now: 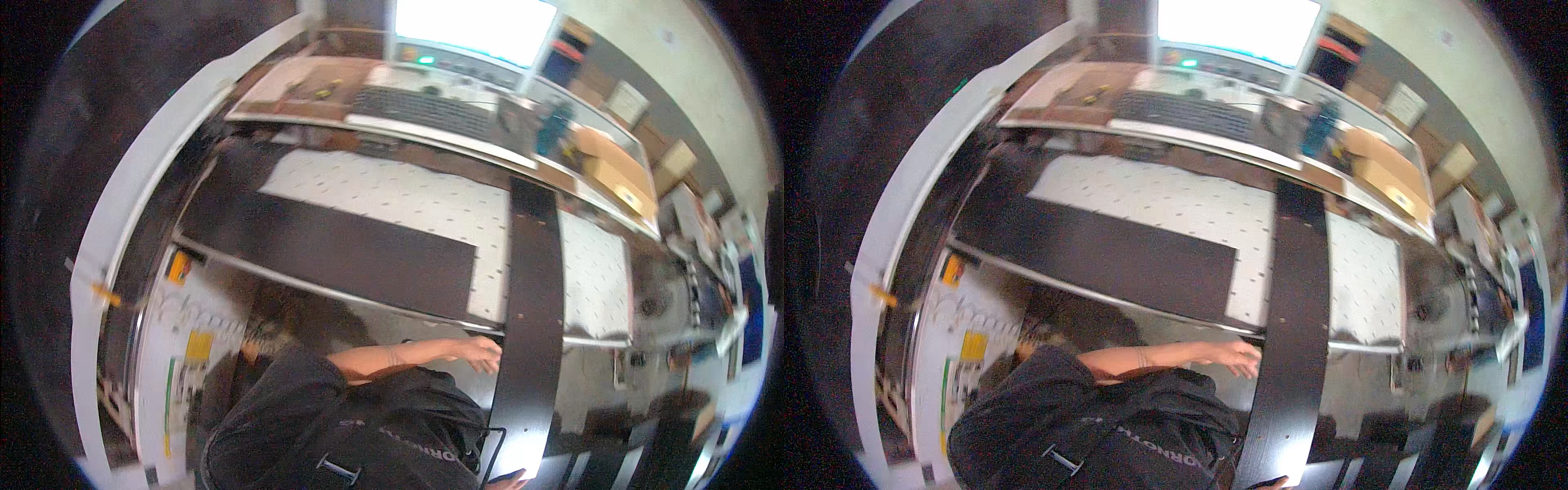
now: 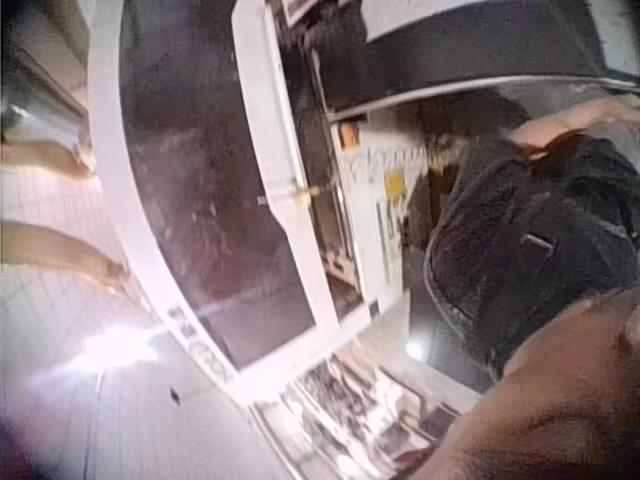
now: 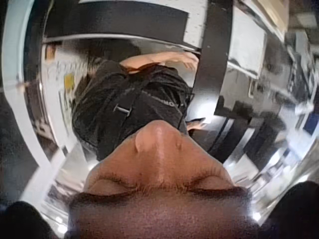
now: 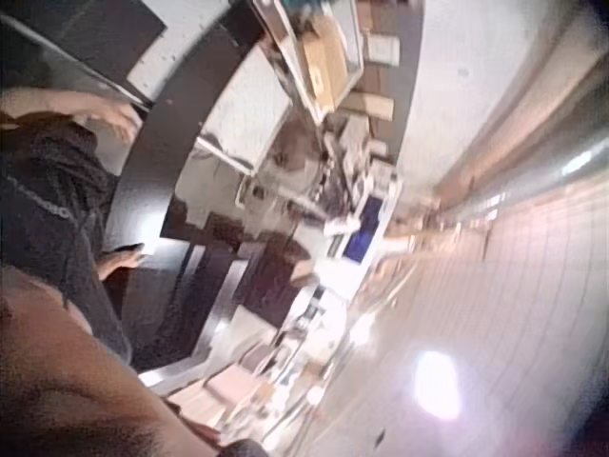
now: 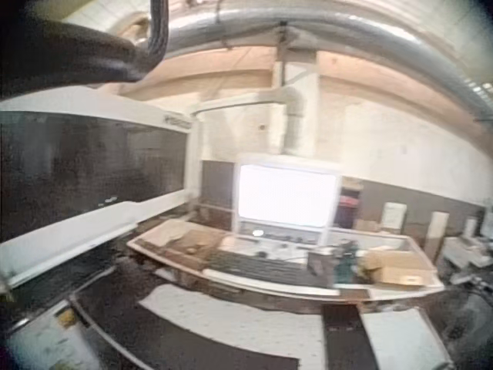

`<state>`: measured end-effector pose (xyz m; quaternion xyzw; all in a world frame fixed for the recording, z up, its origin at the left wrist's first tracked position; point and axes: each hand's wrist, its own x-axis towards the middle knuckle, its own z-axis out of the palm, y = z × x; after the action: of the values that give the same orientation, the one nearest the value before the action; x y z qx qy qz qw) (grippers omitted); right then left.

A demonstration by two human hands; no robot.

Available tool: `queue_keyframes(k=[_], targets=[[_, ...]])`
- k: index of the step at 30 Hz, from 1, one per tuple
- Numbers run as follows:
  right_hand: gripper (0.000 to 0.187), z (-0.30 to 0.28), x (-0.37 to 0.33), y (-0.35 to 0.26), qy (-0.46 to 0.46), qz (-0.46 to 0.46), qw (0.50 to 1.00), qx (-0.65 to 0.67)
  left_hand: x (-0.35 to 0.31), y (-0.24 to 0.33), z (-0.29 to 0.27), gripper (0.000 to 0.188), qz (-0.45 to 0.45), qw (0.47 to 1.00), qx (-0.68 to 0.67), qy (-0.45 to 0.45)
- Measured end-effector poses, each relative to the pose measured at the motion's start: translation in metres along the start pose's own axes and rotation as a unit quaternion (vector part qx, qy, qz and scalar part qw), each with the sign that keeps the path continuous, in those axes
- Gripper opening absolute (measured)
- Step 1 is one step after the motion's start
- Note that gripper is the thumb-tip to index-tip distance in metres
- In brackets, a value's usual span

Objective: The person operates a CNC machine by placing dark rectangular panels onto the machine bed, securing them with a yellow clamp, and removing them after processing. The person repeats this cycle multiple times, stacking the finished panels on the floor.

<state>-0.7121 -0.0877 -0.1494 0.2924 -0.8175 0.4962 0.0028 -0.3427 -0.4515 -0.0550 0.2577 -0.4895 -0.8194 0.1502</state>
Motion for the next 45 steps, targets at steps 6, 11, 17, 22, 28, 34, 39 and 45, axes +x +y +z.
queue_keyframes(k=[6,11,17,22,28,34,39,45], targets=[[0.072,0.067,0.050,-0.080,-0.036,-0.038,0.987,-0.155,-0.071,-0.036,-0.025,0.062,-0.036,0.998,-0.036,0.027],[0.072,0.106,0.091,-0.111,-0.048,-0.084,0.976,-0.196,-0.166,-0.076,-0.026,0.064,-0.034,0.977,-0.115,0.178],[0.067,0.157,0.139,-0.141,-0.054,-0.179,0.970,-0.156,-0.263,-0.142,0.008,0.056,-0.015,0.844,-0.216,0.490],[0.056,0.235,0.174,-0.186,-0.054,-0.323,0.945,-0.022,-0.284,-0.129,0.018,0.051,0.095,0.750,-0.248,0.605],[0.062,0.372,0.028,-0.356,-0.467,-0.426,0.775,0.006,-0.238,-0.066,-0.021,0.057,0.186,0.681,-0.222,0.672],[0.075,0.386,-0.032,-0.363,-0.528,-0.383,0.755,0.068,-0.210,-0.054,-0.033,0.072,0.203,0.669,-0.257,0.667],[0.076,0.373,-0.014,-0.348,-0.562,-0.545,0.618,0.071,-0.204,-0.038,-0.026,0.054,0.131,0.636,-0.281,0.707],[0.092,0.371,-0.007,-0.361,-0.590,-0.576,0.561,0.074,-0.196,-0.056,-0.029,0.046,0.040,0.619,-0.246,0.744]])
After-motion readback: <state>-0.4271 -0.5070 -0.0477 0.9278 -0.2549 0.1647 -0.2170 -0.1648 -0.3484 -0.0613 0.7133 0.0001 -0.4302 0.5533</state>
